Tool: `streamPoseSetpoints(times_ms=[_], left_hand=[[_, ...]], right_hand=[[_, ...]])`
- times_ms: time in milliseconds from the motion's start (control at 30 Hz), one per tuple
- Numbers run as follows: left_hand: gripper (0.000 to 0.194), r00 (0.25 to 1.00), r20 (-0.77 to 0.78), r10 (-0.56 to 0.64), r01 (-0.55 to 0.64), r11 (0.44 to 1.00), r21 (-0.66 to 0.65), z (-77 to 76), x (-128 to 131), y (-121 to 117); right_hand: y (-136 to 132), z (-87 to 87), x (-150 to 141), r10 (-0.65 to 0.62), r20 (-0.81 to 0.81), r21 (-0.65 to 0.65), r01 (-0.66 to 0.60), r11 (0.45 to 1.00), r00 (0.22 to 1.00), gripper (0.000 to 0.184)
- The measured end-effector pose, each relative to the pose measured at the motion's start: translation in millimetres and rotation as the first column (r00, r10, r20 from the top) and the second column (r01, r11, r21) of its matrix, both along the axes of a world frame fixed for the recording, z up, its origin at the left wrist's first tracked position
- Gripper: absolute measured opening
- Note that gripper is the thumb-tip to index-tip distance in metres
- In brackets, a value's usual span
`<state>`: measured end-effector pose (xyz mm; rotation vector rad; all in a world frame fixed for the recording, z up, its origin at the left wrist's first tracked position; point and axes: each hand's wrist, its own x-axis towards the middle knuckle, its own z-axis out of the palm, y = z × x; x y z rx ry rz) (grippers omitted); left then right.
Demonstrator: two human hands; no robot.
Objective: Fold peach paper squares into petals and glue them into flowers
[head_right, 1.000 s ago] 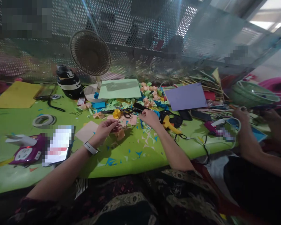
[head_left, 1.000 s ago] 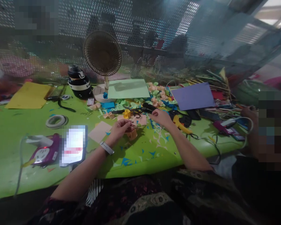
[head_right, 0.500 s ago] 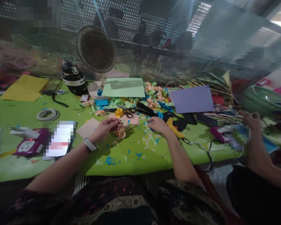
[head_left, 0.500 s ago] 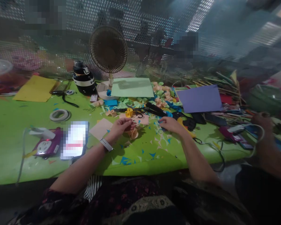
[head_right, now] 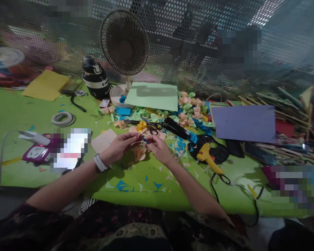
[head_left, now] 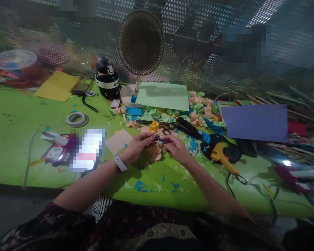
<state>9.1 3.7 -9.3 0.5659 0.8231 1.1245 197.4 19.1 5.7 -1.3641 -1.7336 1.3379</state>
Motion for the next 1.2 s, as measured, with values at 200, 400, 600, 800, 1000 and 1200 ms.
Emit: streamPoseSetpoints(times_ms=[200,400,600,800,1000,1200], left_hand=[[0.026,1.000,-0.007,0.021,-0.021,1.000,-0.016,-3.1,1,0],[0.026,1.000,0.005,-0.007,0.007,0.999,-0.039,0.7,4,-4],[0.024,0.999,-0.035,-0.010,0.010,1.000,-0.013,3.5,6,-7],[0.023,0.999,-0.002,-0.052,0.052,0.998,0.018,7.5,5,-8],[0.024,0.998,0.049,-0.047,0.047,0.999,0.007,3.7,8,-9],[0.030,0.998,0.048,-0.045,0.045,0.999,0.000,1.1,8,-9]], right_hand=[[-5,-3.1,6,0.059,0.104,0.123,-0.072,0.990,0.993,0.034],[-7,-1.6,8,0.088,0.288,0.235,-0.159,0.959,0.954,0.036],[-11,-3.6,6,0.123,0.283,0.237,-0.194,0.952,0.951,0.035],[-11,-0.9,8,0.102,0.212,0.230,-0.151,0.961,0.972,0.033],[-14,-1.1,10,0.076,0.145,0.176,-0.102,0.979,0.987,0.034],[-12,-3.6,12,0.100,0.098,0.185,-0.117,0.976,0.990,0.032]])
